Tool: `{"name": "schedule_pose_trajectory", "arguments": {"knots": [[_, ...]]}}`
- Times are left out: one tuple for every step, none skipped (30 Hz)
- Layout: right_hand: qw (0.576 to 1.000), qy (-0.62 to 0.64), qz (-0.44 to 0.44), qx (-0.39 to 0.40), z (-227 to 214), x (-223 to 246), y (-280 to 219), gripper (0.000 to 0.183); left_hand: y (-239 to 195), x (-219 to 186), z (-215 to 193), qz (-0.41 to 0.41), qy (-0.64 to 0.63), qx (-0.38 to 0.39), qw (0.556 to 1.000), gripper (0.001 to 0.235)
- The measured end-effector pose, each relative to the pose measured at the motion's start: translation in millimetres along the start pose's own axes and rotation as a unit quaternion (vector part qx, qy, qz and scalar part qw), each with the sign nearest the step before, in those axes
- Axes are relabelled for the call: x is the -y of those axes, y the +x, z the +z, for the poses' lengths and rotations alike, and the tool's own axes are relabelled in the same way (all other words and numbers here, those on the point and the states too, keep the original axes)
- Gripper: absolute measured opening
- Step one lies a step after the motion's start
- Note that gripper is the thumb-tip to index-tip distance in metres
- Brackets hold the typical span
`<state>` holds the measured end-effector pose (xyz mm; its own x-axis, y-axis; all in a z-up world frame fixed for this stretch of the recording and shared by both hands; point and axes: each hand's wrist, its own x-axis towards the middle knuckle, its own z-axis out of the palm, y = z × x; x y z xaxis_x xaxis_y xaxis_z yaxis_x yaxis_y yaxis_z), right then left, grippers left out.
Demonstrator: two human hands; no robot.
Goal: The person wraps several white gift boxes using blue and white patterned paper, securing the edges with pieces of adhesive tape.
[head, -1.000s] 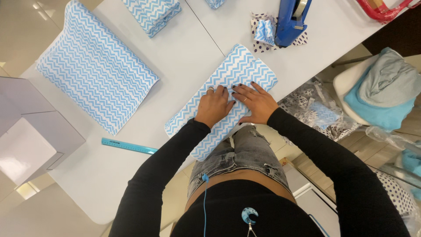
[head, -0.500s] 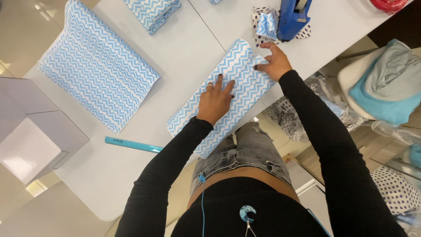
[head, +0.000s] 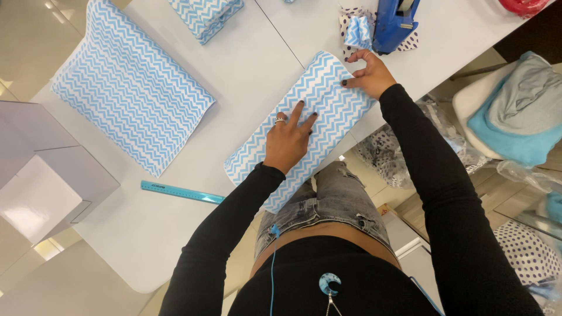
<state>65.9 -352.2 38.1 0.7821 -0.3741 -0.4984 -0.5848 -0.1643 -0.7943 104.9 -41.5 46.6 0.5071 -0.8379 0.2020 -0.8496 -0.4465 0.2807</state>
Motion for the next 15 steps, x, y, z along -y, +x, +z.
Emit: {"name": "schedule_pose_trajectory", "arguments": {"knots": [[1.000,0.000,0.001,0.000,-0.4,2.0,-1.3,0.055,0.4,1.1,2.0,0.000,0.000,0.001,1.000,0.038],[0.999,0.013,-0.007,0.034,0.1,4.1,-2.7,0.055,0.1,2.6,3.6,0.003,0.000,-0.002,1.000,0.037],[0.997,0.026,-0.015,0.067,0.8,6.1,-4.1,0.056,-0.3,4.1,5.2,0.005,0.001,-0.005,1.000,0.036],[0.997,0.026,-0.014,0.068,0.8,-2.5,2.8,0.056,0.4,4.5,5.6,0.005,0.001,-0.005,1.000,0.036],[0.997,0.019,-0.044,0.068,0.9,-11.1,9.6,0.053,0.9,4.8,5.9,0.000,0.007,0.002,1.000,0.037],[0.995,0.012,-0.073,0.067,0.8,-19.2,16.7,0.050,1.7,5.3,6.1,-0.004,0.014,0.008,1.000,0.039],[0.995,0.012,-0.074,0.068,1.9,1.0,3.3,0.050,2.2,3.9,3.1,-0.005,0.014,0.008,1.000,0.039],[0.994,-0.007,-0.086,0.067,2.9,21.3,-9.9,0.071,2.9,2.6,0.1,0.002,0.015,0.000,1.000,0.046],[0.993,-0.027,-0.098,0.065,3.9,41.6,-23.1,0.091,3.6,1.2,-3.1,0.009,0.016,-0.008,1.000,0.055],[0.993,-0.027,-0.099,0.066,5.2,42.8,-23.5,0.091,0.6,1.5,2.4,0.008,0.016,-0.008,1.000,0.055],[0.987,-0.104,-0.107,0.055,6.4,43.9,-24.0,0.090,-2.4,1.8,7.8,0.017,0.012,-0.011,1.000,0.048],[0.976,-0.179,-0.115,0.043,7.2,45.1,-24.5,0.090,-5.0,2.0,13.4,0.027,0.008,-0.015,1.000,0.041],[0.976,-0.180,-0.116,0.043,6.6,30.9,-16.3,0.090,-4.3,2.9,13.6,0.026,0.008,-0.015,1.000,0.041],[0.954,-0.187,-0.231,0.039,6.0,16.1,-8.5,0.050,-4.2,3.2,14.0,0.028,0.010,-0.016,0.999,0.041],[0.919,-0.192,-0.343,0.036,5.5,1.2,-0.7,0.018,-4.0,3.6,14.4,0.031,0.012,-0.016,0.999,0.040]]}}
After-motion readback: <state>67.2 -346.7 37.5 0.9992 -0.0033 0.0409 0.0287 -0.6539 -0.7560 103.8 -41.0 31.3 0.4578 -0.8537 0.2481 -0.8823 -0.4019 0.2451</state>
